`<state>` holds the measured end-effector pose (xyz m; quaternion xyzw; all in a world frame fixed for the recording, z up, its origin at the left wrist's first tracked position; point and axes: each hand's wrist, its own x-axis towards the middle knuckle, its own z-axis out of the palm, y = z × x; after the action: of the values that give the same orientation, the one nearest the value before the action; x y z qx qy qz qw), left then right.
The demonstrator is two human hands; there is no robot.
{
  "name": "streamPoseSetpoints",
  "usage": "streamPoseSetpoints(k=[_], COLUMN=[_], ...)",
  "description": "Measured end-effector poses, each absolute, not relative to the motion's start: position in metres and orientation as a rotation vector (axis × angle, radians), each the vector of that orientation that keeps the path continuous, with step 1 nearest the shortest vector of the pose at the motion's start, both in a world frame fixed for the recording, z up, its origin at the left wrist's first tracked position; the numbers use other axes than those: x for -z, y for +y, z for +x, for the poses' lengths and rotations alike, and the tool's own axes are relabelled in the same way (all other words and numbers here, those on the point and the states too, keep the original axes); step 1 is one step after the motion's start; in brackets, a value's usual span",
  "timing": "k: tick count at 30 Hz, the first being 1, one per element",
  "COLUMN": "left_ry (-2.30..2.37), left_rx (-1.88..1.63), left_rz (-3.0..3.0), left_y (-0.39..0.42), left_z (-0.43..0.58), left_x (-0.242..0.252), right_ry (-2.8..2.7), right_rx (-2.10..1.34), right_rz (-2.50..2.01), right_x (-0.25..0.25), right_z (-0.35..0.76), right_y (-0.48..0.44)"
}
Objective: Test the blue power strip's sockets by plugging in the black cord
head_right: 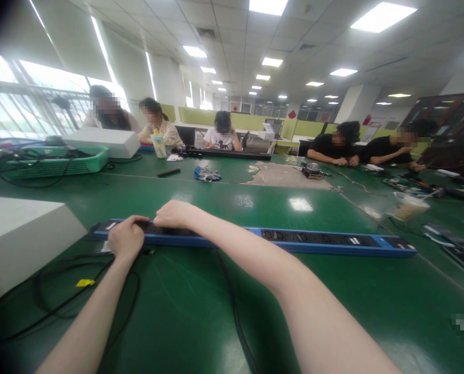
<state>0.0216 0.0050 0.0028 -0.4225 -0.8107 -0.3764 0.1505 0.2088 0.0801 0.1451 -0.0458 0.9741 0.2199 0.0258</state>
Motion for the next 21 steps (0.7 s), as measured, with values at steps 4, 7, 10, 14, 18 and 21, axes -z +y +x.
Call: streamPoseSetpoints(k=[4,7,10,14,18,21], left_ry=[-2.322,-2.306,-2.307,-2.320,-2.326,-2.337], left_rx=[1.070,1.068,1.043,1.024,1.024,1.025], left_rz=[-1.222,-1.228,-1.227,-1.224,-1.234,-1.232], left_y=[0.007,0.007,0.008,0.009,0.008,0.008], left_z=[0.020,0.019,0.020,0.020,0.021,0.022], left_x=[0.000,0.001,0.001,0.000,-0.001,-0.003], right_ry=[2.992,2.965,2.962,2.967,2.951,2.960], right_rx=[-0.667,-0.673,-0.688,-0.719,-0.718,-0.739], right_rz=[-0.147,-0.124,-0.138,-0.209,-0.166,-0.178], right_x=[-0.150,-0.152,-0.152,-0.150,-0.152,-0.150], right_z=[0.208,0.207,0.204,0.201,0.203,0.206], right_y=[0.070,0.066,0.064,0.064,0.065,0.064])
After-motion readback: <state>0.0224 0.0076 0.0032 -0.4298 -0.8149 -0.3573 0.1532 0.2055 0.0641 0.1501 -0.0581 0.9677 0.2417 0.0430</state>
